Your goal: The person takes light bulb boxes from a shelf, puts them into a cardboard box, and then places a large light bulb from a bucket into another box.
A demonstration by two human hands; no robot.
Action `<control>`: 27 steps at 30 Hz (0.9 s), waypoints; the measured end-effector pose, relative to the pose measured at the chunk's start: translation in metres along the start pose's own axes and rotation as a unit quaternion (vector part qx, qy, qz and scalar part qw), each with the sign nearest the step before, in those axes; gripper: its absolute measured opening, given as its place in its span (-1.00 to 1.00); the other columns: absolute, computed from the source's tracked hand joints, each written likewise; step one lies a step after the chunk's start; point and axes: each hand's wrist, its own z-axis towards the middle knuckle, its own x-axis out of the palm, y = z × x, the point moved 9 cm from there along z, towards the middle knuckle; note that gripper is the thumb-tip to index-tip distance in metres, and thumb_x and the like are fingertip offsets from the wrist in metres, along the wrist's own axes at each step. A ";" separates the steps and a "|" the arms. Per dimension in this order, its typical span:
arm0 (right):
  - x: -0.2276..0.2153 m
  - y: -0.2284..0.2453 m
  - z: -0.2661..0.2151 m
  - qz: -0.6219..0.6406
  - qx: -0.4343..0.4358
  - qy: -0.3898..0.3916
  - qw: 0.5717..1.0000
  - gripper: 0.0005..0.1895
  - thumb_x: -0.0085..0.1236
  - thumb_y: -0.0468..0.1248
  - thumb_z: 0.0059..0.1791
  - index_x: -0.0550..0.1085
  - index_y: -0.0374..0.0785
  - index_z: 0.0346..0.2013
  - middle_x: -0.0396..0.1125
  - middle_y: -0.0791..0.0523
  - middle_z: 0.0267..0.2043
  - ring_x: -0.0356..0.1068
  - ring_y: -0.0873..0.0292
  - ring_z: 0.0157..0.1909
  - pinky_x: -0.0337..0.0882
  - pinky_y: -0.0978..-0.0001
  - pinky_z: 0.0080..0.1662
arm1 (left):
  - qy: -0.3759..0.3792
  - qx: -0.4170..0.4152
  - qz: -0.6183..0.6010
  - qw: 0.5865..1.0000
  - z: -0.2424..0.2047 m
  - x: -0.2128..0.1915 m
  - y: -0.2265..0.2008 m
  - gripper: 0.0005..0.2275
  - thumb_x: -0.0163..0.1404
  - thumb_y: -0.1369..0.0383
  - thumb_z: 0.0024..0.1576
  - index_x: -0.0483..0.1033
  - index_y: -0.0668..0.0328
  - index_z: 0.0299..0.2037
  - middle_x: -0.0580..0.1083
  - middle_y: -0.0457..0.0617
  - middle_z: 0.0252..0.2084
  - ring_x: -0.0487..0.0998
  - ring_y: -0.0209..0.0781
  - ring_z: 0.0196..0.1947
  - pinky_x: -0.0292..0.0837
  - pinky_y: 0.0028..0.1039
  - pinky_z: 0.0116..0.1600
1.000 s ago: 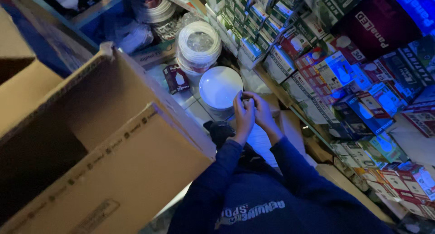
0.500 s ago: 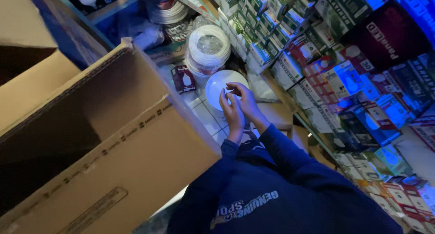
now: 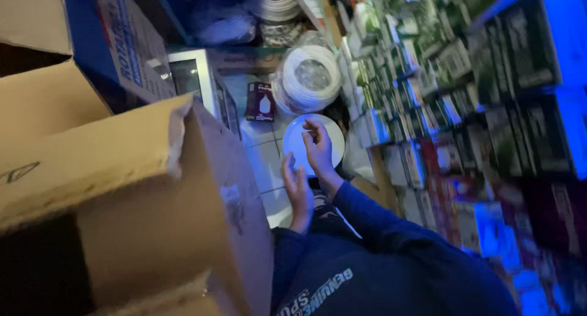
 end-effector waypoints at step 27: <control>0.116 -0.334 0.275 -0.084 0.127 0.172 0.973 -0.46 0.17 -0.29 0.05 0.29 -0.32 0.32 0.37 -0.02 0.18 0.39 0.14 0.15 0.44 0.32 0.10 | -0.128 -0.121 0.144 0.974 0.385 0.035 0.368 -0.65 -0.02 0.47 0.19 0.39 0.43 0.19 0.49 0.23 0.15 0.52 0.01 0.17 0.40 -0.31 0.25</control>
